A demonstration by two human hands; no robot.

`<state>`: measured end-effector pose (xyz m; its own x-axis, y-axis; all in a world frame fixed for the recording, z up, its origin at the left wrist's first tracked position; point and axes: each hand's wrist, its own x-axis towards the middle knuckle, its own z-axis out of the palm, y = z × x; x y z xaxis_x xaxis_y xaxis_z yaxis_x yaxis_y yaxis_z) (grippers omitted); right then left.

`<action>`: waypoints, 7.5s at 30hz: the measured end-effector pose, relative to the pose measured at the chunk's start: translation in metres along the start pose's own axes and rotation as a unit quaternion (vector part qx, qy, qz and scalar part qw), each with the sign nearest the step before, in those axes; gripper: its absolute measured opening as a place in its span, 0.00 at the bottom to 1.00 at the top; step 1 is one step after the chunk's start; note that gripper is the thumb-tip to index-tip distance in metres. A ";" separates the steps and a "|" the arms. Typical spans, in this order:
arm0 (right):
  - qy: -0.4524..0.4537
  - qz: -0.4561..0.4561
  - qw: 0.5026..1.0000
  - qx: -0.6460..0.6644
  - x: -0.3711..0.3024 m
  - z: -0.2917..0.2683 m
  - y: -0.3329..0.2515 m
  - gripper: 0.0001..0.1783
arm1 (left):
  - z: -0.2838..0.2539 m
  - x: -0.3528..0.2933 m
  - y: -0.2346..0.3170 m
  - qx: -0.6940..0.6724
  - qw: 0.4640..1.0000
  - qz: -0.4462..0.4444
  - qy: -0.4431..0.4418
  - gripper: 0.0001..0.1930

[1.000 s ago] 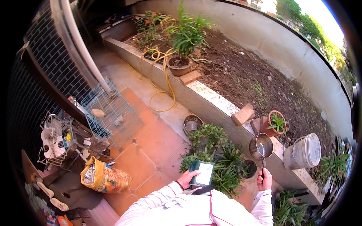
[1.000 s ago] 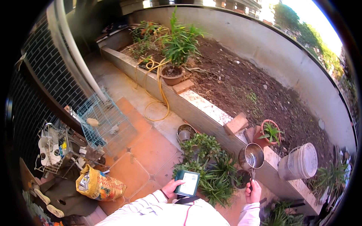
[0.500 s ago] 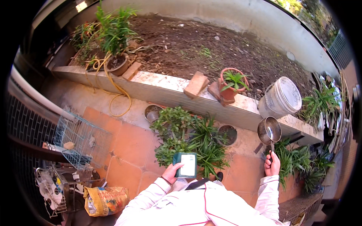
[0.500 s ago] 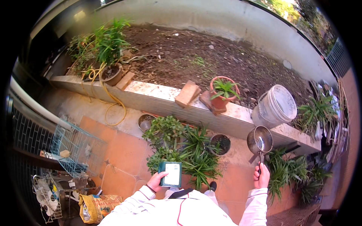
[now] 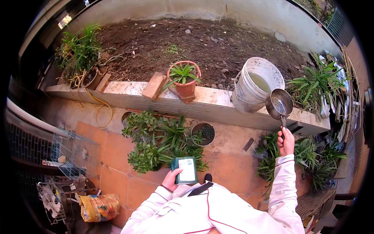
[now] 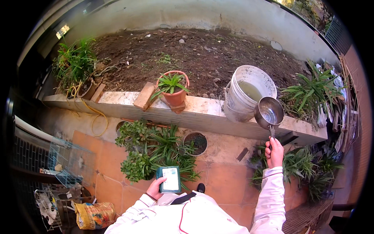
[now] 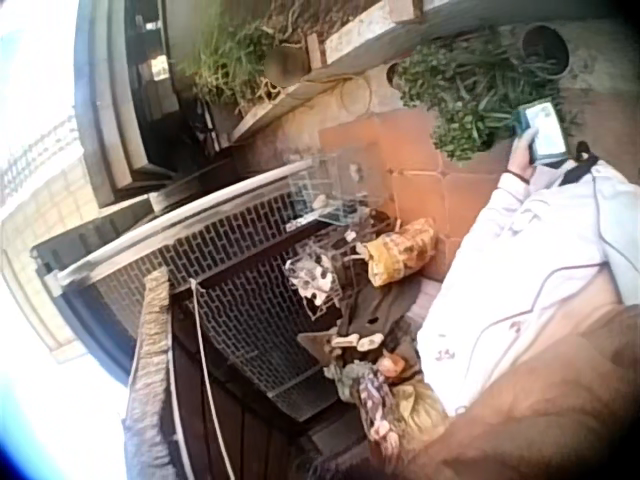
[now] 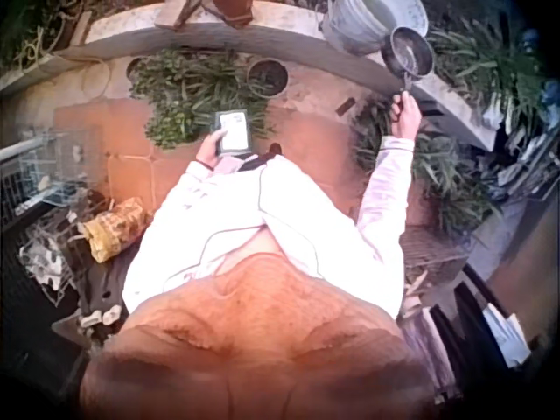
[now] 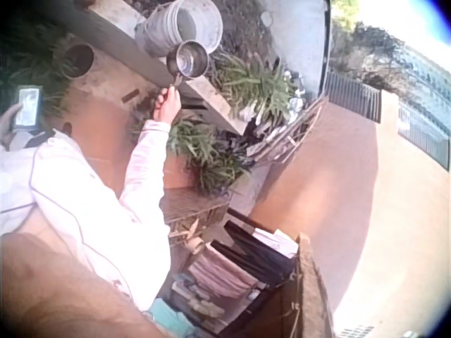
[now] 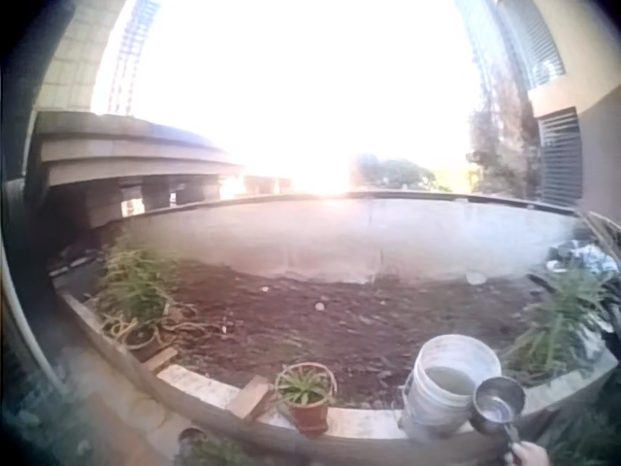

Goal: The person scoops water from a white bucket using a metal ladle and pours it onto the soil of a garden bed and several potted plants. They move around the patio area to water different plants, including those in terracotta pots and a larger planter.

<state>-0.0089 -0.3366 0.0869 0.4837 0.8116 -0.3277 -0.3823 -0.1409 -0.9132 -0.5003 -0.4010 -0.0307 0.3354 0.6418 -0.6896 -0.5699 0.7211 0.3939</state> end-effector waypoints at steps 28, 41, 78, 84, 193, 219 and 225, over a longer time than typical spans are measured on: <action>-0.077 -0.085 0.574 -0.811 0.280 0.079 -0.045 0.12 | 0.195 0.186 0.004 0.042 0.998 -0.031 -0.034 0.22; -0.032 -0.133 0.839 -0.527 0.254 0.022 -0.073 0.13 | 0.253 0.216 0.013 0.206 0.970 -0.118 -0.054 0.22; -0.283 0.051 0.834 -0.470 0.019 0.158 0.457 0.13 | -0.074 -0.017 -0.150 -0.214 0.954 0.067 0.197 0.21; -0.251 -0.034 0.758 -0.601 0.006 0.226 0.512 0.13 | -0.126 -0.039 -0.145 -0.195 0.947 0.060 0.248 0.22; -0.262 0.280 0.854 -0.351 -0.177 0.256 0.578 0.09 | -0.265 -0.131 -0.190 -0.267 0.919 0.089 0.278 0.20; -0.159 0.022 0.801 -0.577 -0.029 0.462 0.749 0.17 | -0.282 -0.059 -0.222 -0.312 0.911 0.017 0.269 0.20; -0.144 0.078 0.875 -0.456 -0.044 0.417 0.774 0.16 | -0.294 -0.047 -0.229 -0.311 0.910 0.031 0.274 0.20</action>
<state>-0.6546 -0.2452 -0.5042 0.2126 0.8333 -0.5102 0.4253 -0.5490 -0.7195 -0.6061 -0.6727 -0.2665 -0.0393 0.3282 -0.9438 -0.9461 0.2917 0.1408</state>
